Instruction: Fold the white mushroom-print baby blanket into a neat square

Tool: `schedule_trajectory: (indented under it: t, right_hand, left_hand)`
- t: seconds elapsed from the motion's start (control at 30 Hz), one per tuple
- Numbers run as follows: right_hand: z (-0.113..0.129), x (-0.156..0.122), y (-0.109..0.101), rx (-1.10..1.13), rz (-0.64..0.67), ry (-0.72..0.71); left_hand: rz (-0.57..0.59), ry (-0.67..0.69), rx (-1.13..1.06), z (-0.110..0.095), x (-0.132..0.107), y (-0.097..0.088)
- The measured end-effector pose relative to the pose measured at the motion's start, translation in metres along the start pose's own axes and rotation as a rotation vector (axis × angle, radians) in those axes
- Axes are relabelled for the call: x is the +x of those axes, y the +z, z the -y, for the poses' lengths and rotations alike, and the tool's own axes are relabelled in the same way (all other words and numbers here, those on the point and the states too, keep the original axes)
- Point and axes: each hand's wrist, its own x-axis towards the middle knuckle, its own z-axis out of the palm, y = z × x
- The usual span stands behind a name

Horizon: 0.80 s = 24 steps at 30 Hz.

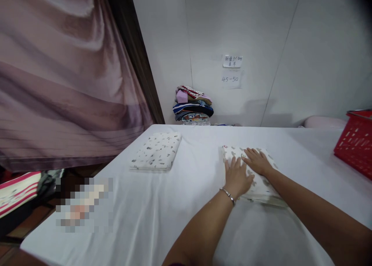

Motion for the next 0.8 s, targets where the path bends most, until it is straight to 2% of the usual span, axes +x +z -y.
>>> schedule_trajectory:
  t: [0.07, 0.17, 0.23, 0.33, 0.4, 0.47, 0.6, 0.8]
  right_hand:
    - [0.000, 0.000, -0.002, -0.001, 0.009, -0.001]
    - [0.006, 0.004, -0.010, 0.007, 0.071, 0.034]
    - [0.015, 0.009, -0.018, 0.012, 0.091, 0.034]
    - [0.037, 0.018, -0.023, 0.065, 0.047, -0.105]
    - [0.050, 0.023, -0.019, 0.115, 0.053, -0.218]
    - [0.057, 0.025, -0.011, 0.140, 0.089, -0.263]
    - [0.055, 0.027, 0.002, 0.165, 0.090, -0.266]
    - [0.052, 0.026, 0.003, 0.179, 0.065, -0.265]
  left_hand:
    - [-0.020, -0.068, 0.013, 0.007, 0.002, -0.001]
    - [0.056, -0.109, 0.019, 0.013, 0.001, 0.007]
    - [0.054, -0.119, 0.040, 0.013, -0.001, 0.013]
    - [0.047, -0.144, 0.076, 0.009, -0.002, 0.018]
    - [0.034, -0.147, 0.091, 0.007, -0.002, 0.019]
    - [0.017, -0.142, 0.096, 0.006, -0.001, 0.018]
    - [-0.003, -0.140, 0.090, 0.006, -0.004, 0.019]
    - [-0.021, -0.108, 0.034, -0.002, -0.025, 0.023]
